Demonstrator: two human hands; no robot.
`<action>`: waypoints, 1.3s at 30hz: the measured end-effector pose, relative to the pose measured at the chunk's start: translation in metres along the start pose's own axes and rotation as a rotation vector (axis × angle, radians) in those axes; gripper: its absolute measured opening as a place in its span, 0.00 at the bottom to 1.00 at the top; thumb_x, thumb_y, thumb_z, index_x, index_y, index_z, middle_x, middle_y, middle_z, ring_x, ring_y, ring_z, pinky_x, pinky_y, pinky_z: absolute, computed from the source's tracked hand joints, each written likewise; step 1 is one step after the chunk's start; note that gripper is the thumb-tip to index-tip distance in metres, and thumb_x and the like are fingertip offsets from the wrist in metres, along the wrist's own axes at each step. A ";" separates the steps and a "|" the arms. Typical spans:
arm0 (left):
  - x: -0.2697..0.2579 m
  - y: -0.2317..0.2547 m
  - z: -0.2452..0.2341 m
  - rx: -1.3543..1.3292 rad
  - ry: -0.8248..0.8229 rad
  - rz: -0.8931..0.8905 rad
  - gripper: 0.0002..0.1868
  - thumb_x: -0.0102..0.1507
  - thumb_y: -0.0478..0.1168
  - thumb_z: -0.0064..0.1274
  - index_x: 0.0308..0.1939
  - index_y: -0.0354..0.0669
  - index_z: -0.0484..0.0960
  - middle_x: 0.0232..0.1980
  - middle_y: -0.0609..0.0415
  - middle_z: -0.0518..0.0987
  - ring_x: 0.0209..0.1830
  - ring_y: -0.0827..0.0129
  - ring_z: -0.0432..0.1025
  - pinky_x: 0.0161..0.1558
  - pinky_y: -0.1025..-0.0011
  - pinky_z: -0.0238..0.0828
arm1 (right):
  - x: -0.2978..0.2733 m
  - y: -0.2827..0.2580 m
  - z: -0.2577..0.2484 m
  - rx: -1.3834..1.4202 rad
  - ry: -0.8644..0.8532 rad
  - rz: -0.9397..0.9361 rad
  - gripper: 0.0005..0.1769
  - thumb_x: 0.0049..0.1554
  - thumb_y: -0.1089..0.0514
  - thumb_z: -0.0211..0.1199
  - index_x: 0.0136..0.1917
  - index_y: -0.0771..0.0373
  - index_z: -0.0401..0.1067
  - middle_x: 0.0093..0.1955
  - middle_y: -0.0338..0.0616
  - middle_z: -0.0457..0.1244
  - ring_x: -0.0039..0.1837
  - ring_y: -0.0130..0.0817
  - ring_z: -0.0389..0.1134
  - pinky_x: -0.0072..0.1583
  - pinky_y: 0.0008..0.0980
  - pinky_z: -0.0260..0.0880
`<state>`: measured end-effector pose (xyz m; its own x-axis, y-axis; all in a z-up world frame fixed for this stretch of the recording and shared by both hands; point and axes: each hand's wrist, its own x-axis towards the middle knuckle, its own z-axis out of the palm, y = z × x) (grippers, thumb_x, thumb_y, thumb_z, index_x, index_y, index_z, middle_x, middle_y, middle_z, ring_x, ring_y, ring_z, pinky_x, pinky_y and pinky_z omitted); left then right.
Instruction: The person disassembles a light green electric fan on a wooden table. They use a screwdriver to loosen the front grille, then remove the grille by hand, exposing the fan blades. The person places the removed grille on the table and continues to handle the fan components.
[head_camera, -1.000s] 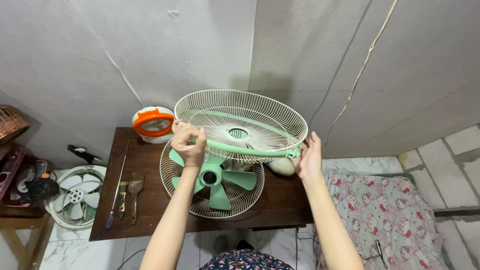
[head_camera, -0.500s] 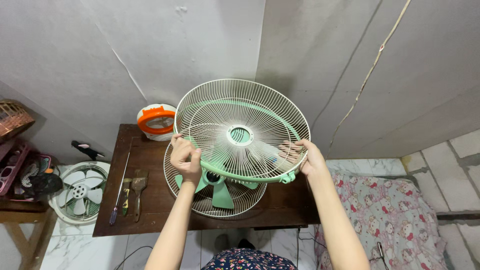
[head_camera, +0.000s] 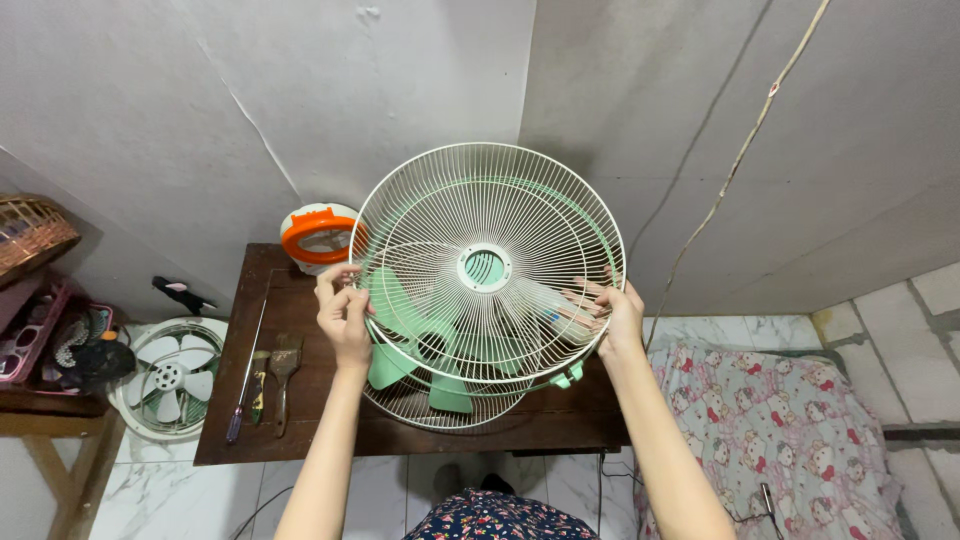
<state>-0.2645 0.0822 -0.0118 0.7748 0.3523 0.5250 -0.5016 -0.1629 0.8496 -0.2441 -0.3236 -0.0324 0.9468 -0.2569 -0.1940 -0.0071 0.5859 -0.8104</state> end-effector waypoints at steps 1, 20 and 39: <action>0.004 -0.005 -0.001 0.023 0.005 -0.047 0.12 0.65 0.36 0.51 0.26 0.39 0.76 0.64 0.50 0.71 0.60 0.64 0.62 0.63 0.68 0.58 | -0.004 -0.001 0.002 -0.011 0.006 0.013 0.39 0.45 0.72 0.45 0.72 0.68 0.57 0.59 0.70 0.66 0.56 0.63 0.72 0.54 0.59 0.78; 0.031 -0.064 -0.007 -0.238 -0.294 -0.962 0.39 0.59 0.54 0.51 0.76 0.58 0.64 0.71 0.56 0.70 0.65 0.68 0.63 0.61 0.64 0.57 | -0.046 -0.019 0.012 -0.157 -0.121 -0.072 0.53 0.46 0.74 0.41 0.85 0.52 0.46 0.67 0.69 0.64 0.58 0.64 0.72 0.37 0.35 0.67; 0.006 -0.113 -0.009 0.112 -0.228 -0.578 0.17 0.71 0.50 0.48 0.55 0.41 0.76 0.46 0.58 0.77 0.44 0.75 0.68 0.47 0.73 0.67 | -0.046 -0.017 0.011 -0.090 -0.070 -0.093 0.44 0.54 0.76 0.43 0.83 0.56 0.49 0.69 0.64 0.62 0.61 0.63 0.70 0.54 0.55 0.79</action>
<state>-0.2064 0.1111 -0.1050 0.9774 0.2088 -0.0334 0.0563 -0.1051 0.9929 -0.2842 -0.3133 -0.0035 0.9648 -0.2507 -0.0794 0.0558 0.4903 -0.8698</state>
